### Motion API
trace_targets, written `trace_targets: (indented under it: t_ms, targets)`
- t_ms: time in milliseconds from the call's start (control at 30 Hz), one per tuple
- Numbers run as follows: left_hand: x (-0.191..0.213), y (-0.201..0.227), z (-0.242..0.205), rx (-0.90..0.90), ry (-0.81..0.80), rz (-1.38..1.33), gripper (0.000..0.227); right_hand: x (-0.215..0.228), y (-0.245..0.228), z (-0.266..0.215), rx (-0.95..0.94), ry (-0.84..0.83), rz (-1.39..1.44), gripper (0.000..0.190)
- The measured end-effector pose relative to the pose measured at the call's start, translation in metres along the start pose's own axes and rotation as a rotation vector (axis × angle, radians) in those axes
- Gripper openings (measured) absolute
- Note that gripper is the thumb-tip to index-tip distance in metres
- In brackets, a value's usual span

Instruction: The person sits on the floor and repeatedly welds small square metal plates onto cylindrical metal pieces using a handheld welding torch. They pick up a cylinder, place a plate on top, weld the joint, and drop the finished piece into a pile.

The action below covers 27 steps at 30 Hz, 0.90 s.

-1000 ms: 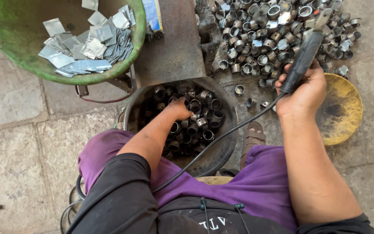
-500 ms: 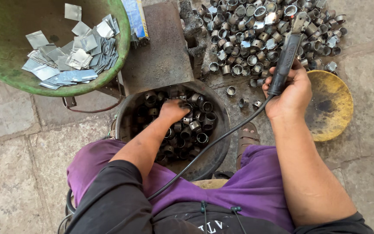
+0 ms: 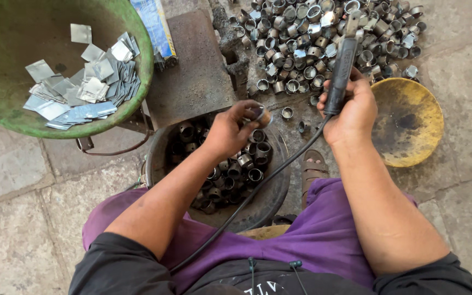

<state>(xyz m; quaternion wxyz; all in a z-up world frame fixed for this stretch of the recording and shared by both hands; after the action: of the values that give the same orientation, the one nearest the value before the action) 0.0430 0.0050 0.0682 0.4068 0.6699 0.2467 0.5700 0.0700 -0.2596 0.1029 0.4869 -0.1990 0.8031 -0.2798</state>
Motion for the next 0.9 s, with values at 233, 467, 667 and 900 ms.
trace_targets:
  t_ms: [233,467,667,900]
  targets:
    - [0.029,-0.011,0.003,0.013,0.078,-0.083,0.040,0.000,0.011,0.001,0.017,-0.037,-0.056,0.042]
    - [0.049,-0.003,0.004,-0.176,0.175,0.198,0.059,0.001,0.014,0.001,0.001,-0.037,-0.068,0.041]
    - [0.048,-0.022,0.013,0.065,0.268,0.094,0.051,0.002,0.013,0.002,-0.001,-0.030,-0.087,0.042]
    - [0.058,-0.057,0.025,0.371,0.286,0.013,0.029,0.002,0.012,0.002,-0.011,-0.057,-0.105,0.044]
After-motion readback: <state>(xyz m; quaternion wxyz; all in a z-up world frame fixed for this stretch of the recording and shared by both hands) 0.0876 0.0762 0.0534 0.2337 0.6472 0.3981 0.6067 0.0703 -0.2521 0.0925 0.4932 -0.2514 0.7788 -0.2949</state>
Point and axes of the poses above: each hand's wrist, its own z-axis towards the middle knuckle, its own x-axis out of the back of the hand, y = z × x, the point moved 4 cm from there along z, towards the middle knuckle, and after that the axes turned 12 degrees about z, right-handed, at the moved point
